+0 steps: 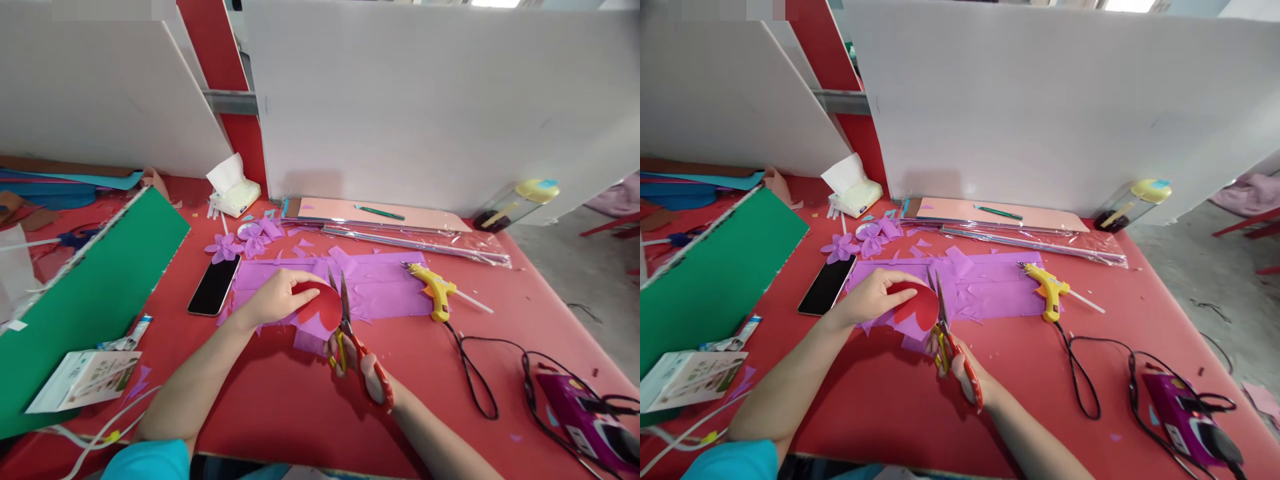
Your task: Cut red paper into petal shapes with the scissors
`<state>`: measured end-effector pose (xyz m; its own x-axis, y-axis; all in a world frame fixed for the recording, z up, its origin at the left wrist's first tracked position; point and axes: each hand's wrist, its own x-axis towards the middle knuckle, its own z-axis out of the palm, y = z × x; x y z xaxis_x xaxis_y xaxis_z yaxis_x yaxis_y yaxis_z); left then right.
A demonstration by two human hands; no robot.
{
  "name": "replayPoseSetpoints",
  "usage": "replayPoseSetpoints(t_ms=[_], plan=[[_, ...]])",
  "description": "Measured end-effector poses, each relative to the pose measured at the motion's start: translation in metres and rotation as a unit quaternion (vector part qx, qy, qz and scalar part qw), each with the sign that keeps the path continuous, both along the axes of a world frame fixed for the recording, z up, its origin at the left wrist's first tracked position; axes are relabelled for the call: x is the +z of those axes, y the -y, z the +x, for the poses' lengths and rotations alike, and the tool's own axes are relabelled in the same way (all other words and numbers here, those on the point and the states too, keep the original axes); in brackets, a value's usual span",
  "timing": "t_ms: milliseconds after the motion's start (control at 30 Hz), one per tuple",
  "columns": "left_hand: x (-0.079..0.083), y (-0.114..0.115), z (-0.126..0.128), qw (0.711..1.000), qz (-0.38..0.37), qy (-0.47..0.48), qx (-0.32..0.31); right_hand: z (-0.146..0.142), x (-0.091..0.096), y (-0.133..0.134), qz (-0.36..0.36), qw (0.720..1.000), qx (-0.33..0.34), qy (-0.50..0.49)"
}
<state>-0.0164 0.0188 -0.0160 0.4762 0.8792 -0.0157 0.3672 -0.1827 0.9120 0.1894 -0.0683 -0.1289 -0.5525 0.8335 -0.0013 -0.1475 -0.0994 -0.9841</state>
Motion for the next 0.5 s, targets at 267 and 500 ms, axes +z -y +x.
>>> replayPoseSetpoints(t_ms=[267,500], plan=[[-0.0007,-0.0016,-0.0011,1.0,-0.007,-0.002,-0.002,0.0,0.0059,-0.0026,0.013,1.0,0.012,0.007],[-0.0023,-0.0016,-0.0024,1.0,-0.012,0.002,-0.01,-0.0021,0.0008,-0.0007,-0.015,0.999,0.012,-0.033]])
